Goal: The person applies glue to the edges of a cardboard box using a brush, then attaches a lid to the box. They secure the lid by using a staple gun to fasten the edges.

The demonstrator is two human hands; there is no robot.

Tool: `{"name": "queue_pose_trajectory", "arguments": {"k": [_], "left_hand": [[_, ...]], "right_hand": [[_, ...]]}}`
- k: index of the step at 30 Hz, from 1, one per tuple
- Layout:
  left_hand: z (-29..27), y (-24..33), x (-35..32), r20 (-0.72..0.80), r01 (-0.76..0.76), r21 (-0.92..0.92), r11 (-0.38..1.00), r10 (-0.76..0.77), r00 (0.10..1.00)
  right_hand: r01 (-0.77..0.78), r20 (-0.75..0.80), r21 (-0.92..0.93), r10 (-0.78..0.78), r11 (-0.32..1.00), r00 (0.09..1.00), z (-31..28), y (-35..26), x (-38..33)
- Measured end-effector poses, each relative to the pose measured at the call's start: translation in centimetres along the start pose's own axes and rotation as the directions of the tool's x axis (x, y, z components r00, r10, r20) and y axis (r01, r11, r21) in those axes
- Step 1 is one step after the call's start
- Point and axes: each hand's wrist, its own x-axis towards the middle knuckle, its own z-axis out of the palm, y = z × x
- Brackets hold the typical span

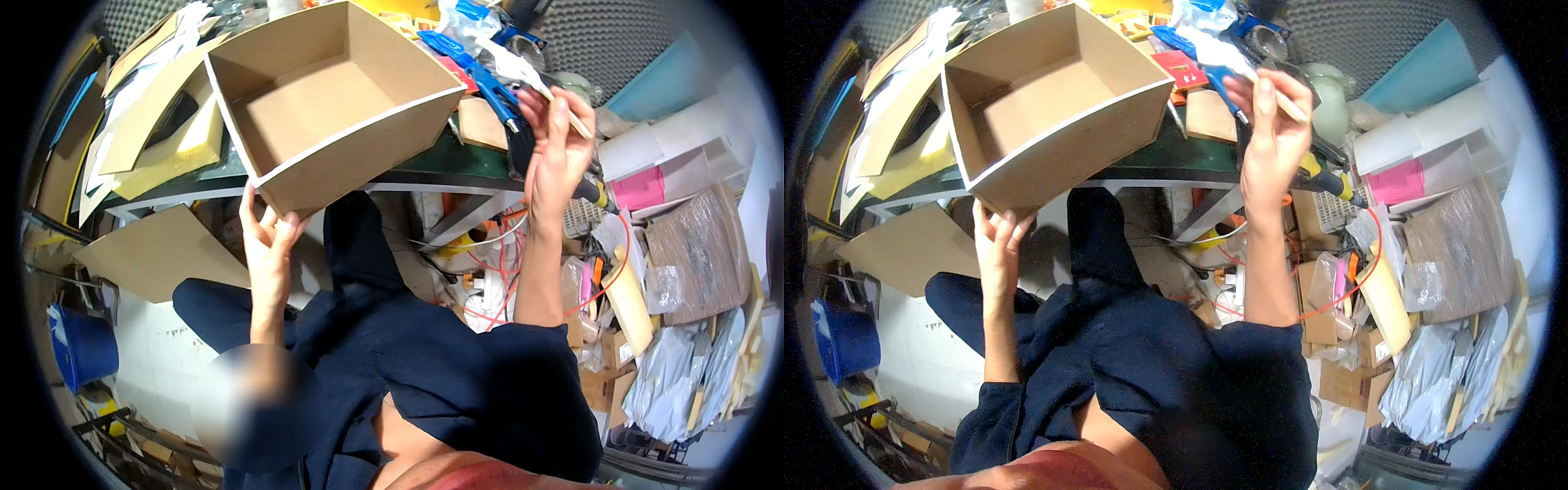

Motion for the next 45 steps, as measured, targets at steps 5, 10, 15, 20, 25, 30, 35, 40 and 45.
{"name": "queue_pose_trajectory", "arguments": {"k": [5,10,15,20,25,30,35,40,45], "left_hand": [[0.2,-0.4,0.2,0.089,-0.071,0.048,0.996,0.066,0.994],[-0.9,-0.9,-0.6,0.081,-0.189,0.108,0.976,0.181,0.98],[-5.2,-1.0,-0.5,-0.079,-0.137,0.014,0.991,0.137,0.987],[-4.0,-0.7,0.1,-0.104,-0.062,-0.103,0.993,0.051,0.993],[0.3,-0.9,-1.4,0.077,0.119,-0.123,0.985,-0.11,0.991],[-0.8,0.2,-0.1,-0.01,0.147,-0.021,0.989,-0.148,0.989],[0.5,0.7,-0.3,-0.012,0.135,-0.115,0.984,-0.138,0.99],[0.5,0.7,-0.6,0.058,0.076,-0.126,0.989,-0.069,0.996],[0.6,0.8,-0.5,0.065,0.083,-0.126,0.989,-0.075,0.995]], "right_hand": [[-0.228,0.115,0.282,0.203,0.932,0.972,2.0,5.6,0.7],[-0.191,0.058,0.259,0.183,0.947,0.982,3.6,4.3,-1.4],[-0.199,0.145,0.224,0.169,0.954,0.975,2.6,-0.7,-6.6],[-0.184,0.157,0.212,0.153,0.96,0.976,2.2,-1.5,-6.0],[-0.166,0.13,0.12,0.15,0.979,0.98,0.6,-2.0,-6.6],[-0.049,0.182,0.087,0.032,0.995,0.983,-0.1,-4.4,-6.8],[0.163,0.322,-0.173,-0.1,0.971,0.941,1.7,-5.5,-8.2],[0.108,0.422,-0.097,-0.057,0.989,0.905,2.5,-6.2,-8.6],[0.132,0.472,-0.105,-0.067,0.986,0.879,2.8,-6.2,-8.1]]}}
